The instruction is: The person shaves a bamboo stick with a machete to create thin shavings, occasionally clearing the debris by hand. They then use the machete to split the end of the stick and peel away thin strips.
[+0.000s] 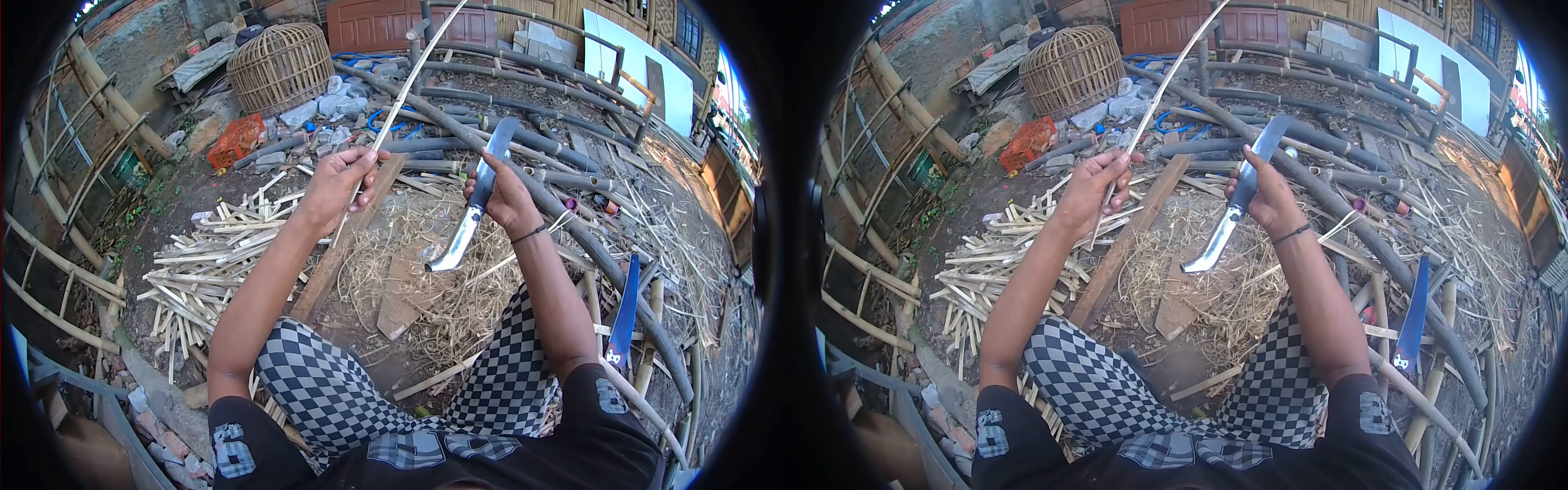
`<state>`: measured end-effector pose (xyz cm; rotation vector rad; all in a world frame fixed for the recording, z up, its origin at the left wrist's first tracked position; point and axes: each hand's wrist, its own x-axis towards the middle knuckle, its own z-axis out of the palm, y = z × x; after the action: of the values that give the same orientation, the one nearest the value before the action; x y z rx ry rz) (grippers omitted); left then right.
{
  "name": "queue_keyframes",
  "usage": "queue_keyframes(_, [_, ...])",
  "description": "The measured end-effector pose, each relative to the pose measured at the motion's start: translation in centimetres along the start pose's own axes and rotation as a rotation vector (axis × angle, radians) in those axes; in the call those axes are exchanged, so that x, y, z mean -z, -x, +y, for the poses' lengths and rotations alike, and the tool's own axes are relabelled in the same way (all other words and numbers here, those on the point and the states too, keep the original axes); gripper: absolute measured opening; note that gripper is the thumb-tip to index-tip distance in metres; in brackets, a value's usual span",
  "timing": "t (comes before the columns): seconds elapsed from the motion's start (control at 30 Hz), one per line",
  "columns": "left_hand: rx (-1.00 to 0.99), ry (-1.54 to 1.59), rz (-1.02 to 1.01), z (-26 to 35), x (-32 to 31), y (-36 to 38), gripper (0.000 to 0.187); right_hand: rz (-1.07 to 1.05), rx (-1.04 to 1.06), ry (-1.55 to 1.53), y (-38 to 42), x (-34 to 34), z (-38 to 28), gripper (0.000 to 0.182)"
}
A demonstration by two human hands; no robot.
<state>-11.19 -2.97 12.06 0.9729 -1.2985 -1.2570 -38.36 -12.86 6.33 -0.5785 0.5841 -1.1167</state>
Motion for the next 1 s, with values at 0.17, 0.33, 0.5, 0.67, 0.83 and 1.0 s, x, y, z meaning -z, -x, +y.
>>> queue_keyframes(0.17, [-0.009,-0.001,-0.004,0.0,0.1,-0.1,0.026,0.0,-0.006,0.0,0.0,0.1,0.0,0.032])
queue_keyframes(0.33, [-0.017,-0.04,0.016,0.1,0.0,0.1,0.024,0.011,-0.002,0.012,0.2,-0.2,0.1,0.032])
queue_keyframes(0.5, [-0.034,-0.076,0.017,-0.2,0.3,0.0,0.024,0.009,0.008,0.031,0.2,-0.1,0.1,0.031])
queue_keyframes(0.67, [-0.013,-0.169,0.056,0.6,0.9,0.2,0.027,-0.002,-0.01,0.045,0.0,0.3,0.0,0.031])
queue_keyframes(0.83, [-0.197,-0.551,0.311,3.7,5.4,5.4,0.028,-0.069,-0.028,0.081,-0.8,0.7,-0.2,0.036])
queue_keyframes(1.0, [0.014,-0.87,0.667,0.0,10.1,20.1,0.028,-0.134,-0.073,0.087,-2.1,0.2,0.5,0.033])
